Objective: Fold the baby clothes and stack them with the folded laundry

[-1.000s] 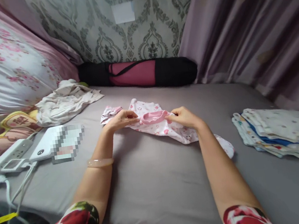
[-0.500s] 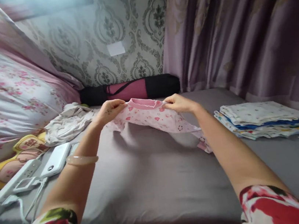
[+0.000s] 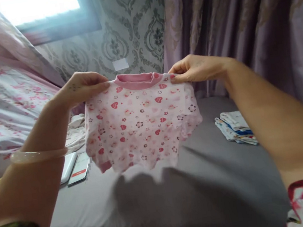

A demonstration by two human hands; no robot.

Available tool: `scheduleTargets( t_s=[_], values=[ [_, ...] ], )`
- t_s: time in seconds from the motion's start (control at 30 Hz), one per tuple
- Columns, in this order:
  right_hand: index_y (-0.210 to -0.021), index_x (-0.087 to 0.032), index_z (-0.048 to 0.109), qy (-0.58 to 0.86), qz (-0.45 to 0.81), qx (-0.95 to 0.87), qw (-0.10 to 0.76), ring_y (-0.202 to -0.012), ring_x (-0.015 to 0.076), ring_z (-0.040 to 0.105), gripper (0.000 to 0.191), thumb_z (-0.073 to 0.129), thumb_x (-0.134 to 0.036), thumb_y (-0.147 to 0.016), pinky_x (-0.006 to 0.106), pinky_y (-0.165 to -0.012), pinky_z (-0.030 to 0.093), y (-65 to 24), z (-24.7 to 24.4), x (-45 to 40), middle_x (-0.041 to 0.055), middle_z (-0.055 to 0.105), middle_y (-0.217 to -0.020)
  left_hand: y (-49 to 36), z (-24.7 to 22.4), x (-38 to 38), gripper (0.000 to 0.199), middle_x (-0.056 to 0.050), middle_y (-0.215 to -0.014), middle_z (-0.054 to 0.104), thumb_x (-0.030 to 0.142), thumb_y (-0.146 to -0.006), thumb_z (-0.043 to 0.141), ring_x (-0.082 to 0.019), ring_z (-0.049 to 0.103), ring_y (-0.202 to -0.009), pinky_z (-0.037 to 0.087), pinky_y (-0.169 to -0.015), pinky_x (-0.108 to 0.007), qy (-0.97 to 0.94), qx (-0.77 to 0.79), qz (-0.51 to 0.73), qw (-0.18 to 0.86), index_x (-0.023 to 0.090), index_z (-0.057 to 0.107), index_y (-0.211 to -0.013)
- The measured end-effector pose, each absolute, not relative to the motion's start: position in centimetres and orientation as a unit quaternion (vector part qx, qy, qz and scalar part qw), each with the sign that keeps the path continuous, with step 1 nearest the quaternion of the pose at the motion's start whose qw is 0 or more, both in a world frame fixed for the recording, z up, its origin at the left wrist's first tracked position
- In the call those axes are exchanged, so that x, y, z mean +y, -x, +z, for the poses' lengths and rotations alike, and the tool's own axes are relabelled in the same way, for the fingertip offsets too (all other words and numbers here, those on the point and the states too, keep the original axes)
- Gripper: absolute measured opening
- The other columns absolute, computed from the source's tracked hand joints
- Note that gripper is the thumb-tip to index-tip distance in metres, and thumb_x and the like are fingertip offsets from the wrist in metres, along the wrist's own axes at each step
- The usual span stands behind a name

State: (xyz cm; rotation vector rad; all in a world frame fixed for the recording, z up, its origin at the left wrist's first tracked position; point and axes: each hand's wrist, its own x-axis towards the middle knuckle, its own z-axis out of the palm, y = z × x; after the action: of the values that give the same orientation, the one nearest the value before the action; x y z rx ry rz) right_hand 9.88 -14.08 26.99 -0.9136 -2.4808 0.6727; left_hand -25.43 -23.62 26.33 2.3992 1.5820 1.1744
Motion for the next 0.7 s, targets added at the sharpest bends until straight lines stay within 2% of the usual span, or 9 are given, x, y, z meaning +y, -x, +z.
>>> scheduleTargets(
  t_s=[0.1, 0.2, 0.4, 0.53, 0.6, 0.7],
  values=[
    [-0.101, -0.017, 0.073, 0.355, 0.146, -0.899, 0.212, -0.086, 0.0199, 0.066, 0.045, 0.064, -0.056, -0.081, 0.031, -0.074, 0.049, -9.6, 26.8, -12.7, 0.0049, 0.074, -0.093, 26.3, 25.3, -22.3, 0.021, -0.003, -0.071, 0.063, 0.036, -0.082, 0.060, -0.013, 0.053, -0.064, 0.043, -0.057, -0.025, -0.765, 0.520, 0.378, -0.023, 0.016, 0.069, -0.082],
    [-0.094, -0.019, 0.074, 0.389, 0.023, -0.882, 0.265, -0.086, 0.0230, 0.066, 0.035, 0.064, -0.051, -0.083, 0.033, -0.075, 0.048, -8.7, 26.0, -12.0, 0.0048, 0.073, -0.084, 26.3, 24.3, -21.0, 0.019, -0.001, -0.065, 0.059, 0.034, -0.079, 0.060, -0.013, 0.054, -0.064, 0.043, -0.059, -0.025, -0.757, 0.526, 0.377, -0.086, 0.017, 0.068, -0.075],
    [-0.111, -0.022, 0.069, 0.407, -0.146, -0.789, 0.437, -0.100, 0.0243, 0.062, 0.032, 0.049, -0.041, -0.095, 0.035, -0.082, 0.044, -7.4, 25.6, -14.2, 0.0079, 0.071, -0.108, 24.5, 24.7, -21.3, 0.016, -0.004, -0.083, 0.063, 0.032, -0.086, 0.056, -0.017, 0.060, -0.089, 0.047, -0.073, -0.026, -0.685, 0.481, 0.498, -0.227, 0.020, 0.065, -0.085],
    [-0.101, -0.019, 0.071, 0.393, -0.073, -0.845, 0.355, -0.086, 0.0202, 0.063, 0.037, 0.050, -0.048, -0.094, 0.032, -0.076, 0.045, -7.8, 25.6, -14.8, 0.0065, 0.072, -0.090, 24.5, 24.6, -21.3, 0.018, -0.002, -0.070, 0.061, 0.033, -0.082, 0.061, -0.016, 0.059, -0.076, 0.048, -0.064, -0.025, -0.724, 0.479, 0.483, -0.115, 0.016, 0.066, -0.080],
    [-0.102, -0.017, 0.071, 0.390, -0.068, -0.843, 0.364, -0.081, 0.0190, 0.062, 0.040, 0.050, -0.050, -0.093, 0.031, -0.073, 0.045, -8.0, 25.5, -14.3, 0.0060, 0.071, -0.085, 25.0, 24.3, -20.8, 0.018, -0.001, -0.065, 0.061, 0.032, -0.080, 0.062, -0.014, 0.059, -0.070, 0.047, -0.061, -0.023, -0.724, 0.480, 0.491, -0.064, 0.014, 0.067, -0.081],
    [-0.101, -0.018, 0.072, 0.380, -0.080, -0.849, 0.357, -0.085, 0.0213, 0.062, 0.045, 0.049, -0.055, -0.092, 0.033, -0.076, 0.046, -8.0, 25.3, -13.1, 0.0058, 0.071, -0.087, 25.4, 23.8, -20.2, 0.018, 0.000, -0.063, 0.061, 0.030, -0.076, 0.068, -0.012, 0.058, -0.068, 0.047, -0.060, -0.021, -0.714, 0.485, 0.504, -0.043, 0.014, 0.068, -0.080]
  ],
)
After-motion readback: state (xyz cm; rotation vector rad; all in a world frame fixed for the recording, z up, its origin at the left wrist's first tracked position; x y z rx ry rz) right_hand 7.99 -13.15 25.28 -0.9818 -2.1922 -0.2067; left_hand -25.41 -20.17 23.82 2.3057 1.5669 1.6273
